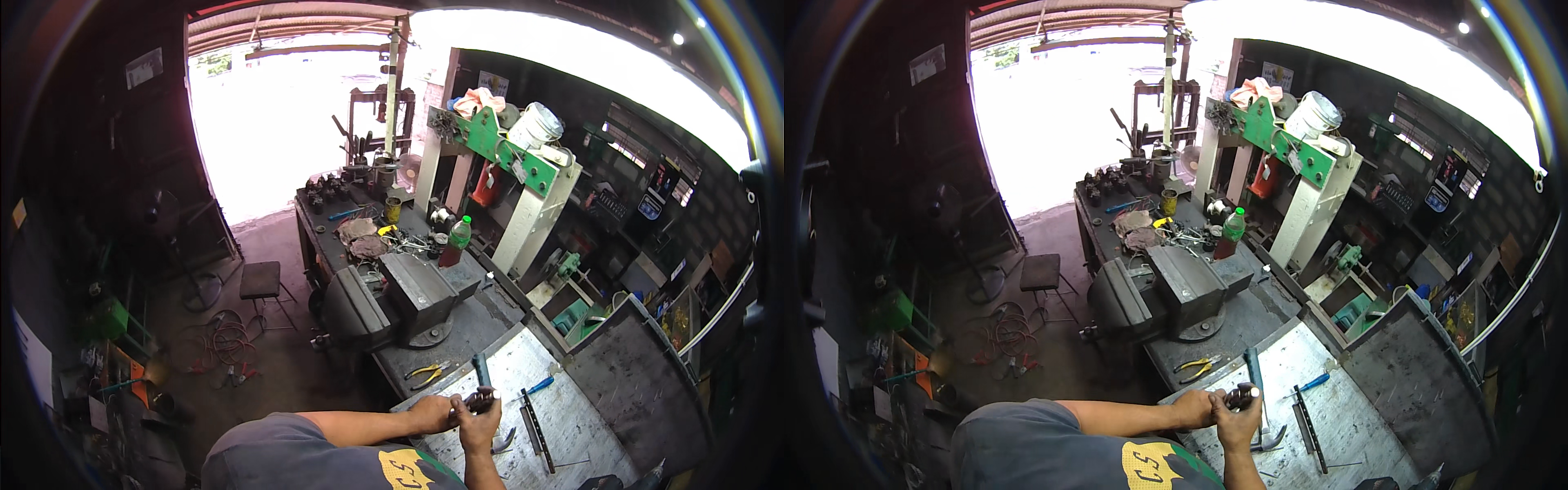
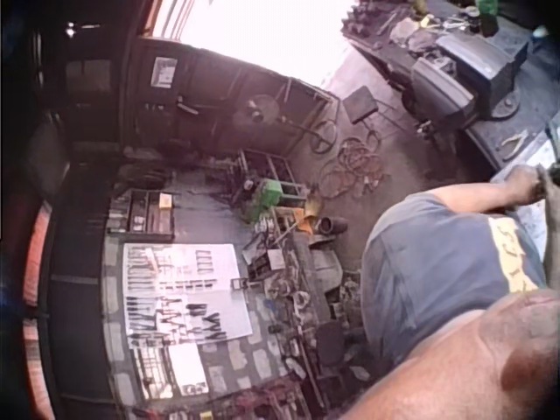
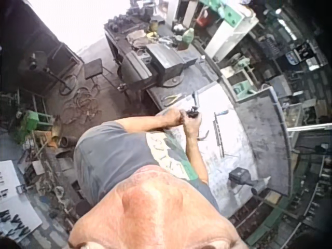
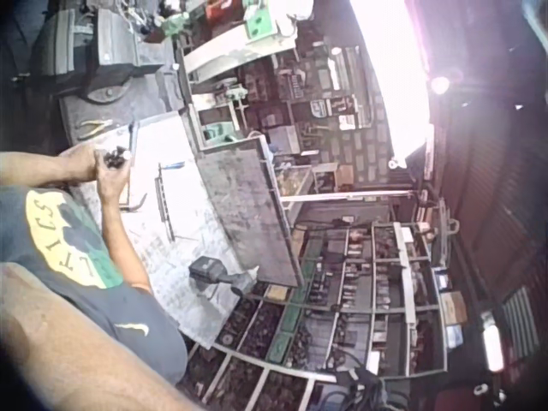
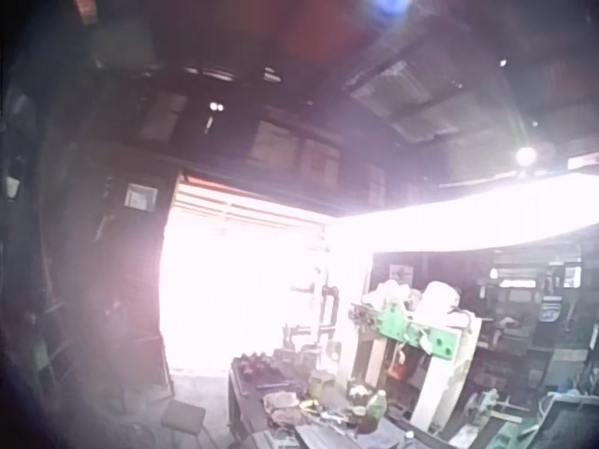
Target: The person works at a metal workbench in a workshop, using pliers and a hammer to adjust and shape small metal components. They repeatedly pick up, manipulate, and place down the parts while occasionally walking around the bench.
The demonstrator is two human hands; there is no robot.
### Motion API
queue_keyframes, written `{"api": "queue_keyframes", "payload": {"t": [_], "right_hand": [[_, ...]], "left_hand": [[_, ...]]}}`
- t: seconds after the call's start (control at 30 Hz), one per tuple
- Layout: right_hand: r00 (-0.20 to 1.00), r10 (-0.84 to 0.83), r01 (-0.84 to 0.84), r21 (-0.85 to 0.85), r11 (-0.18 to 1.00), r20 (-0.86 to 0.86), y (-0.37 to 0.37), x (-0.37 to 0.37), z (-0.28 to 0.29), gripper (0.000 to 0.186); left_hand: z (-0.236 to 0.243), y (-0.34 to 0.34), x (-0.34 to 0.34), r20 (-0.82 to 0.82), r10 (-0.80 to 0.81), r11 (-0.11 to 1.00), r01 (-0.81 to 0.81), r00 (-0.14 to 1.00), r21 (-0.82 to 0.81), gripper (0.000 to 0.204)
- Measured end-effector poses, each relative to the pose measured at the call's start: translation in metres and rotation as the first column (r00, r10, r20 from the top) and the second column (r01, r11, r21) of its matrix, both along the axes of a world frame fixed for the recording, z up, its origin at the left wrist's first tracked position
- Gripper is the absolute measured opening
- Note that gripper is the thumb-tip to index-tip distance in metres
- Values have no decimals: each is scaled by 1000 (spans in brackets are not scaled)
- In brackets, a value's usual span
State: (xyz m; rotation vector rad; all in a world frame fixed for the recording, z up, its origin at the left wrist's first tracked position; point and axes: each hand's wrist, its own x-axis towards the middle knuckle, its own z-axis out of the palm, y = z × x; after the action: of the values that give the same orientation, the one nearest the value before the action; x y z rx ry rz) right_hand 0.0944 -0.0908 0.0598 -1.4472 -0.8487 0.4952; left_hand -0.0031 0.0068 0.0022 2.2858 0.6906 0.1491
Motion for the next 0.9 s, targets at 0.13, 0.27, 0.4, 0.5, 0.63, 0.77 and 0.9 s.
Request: {"api": "queue_keyframes", "payload": {"t": [0.13,0.27,0.4,0.5,0.63,0.77,0.9], "right_hand": [[849,528,-520,-172,837,1,7,38,19,34],[875,472,-476,-16,879,-107,6,34,11,48],[992,96,-79,183,980,-84,3,8,-10,48],[968,199,-190,76,979,-153,7,29,-5,40],[806,520,-507,124,853,-282,4,49,8,48],[993,101,-96,92,991,-53,0,15,2,62],[966,235,-244,-78,967,-106,4,21,5,56]], "left_hand": [[-10,13,-18,495,-331,933,202,803,297,74],[-10,28,-8,338,-320,927,367,885,-84,59],[-7,10,5,171,-32,999,31,985,9,56],[-1,9,-5,267,-190,982,179,945,62,60],[3,28,-9,261,-342,928,368,903,-57,53],[-6,13,3,147,-117,988,99,982,119,46],[-17,3,-5,276,-126,979,74,953,192,63]]}}
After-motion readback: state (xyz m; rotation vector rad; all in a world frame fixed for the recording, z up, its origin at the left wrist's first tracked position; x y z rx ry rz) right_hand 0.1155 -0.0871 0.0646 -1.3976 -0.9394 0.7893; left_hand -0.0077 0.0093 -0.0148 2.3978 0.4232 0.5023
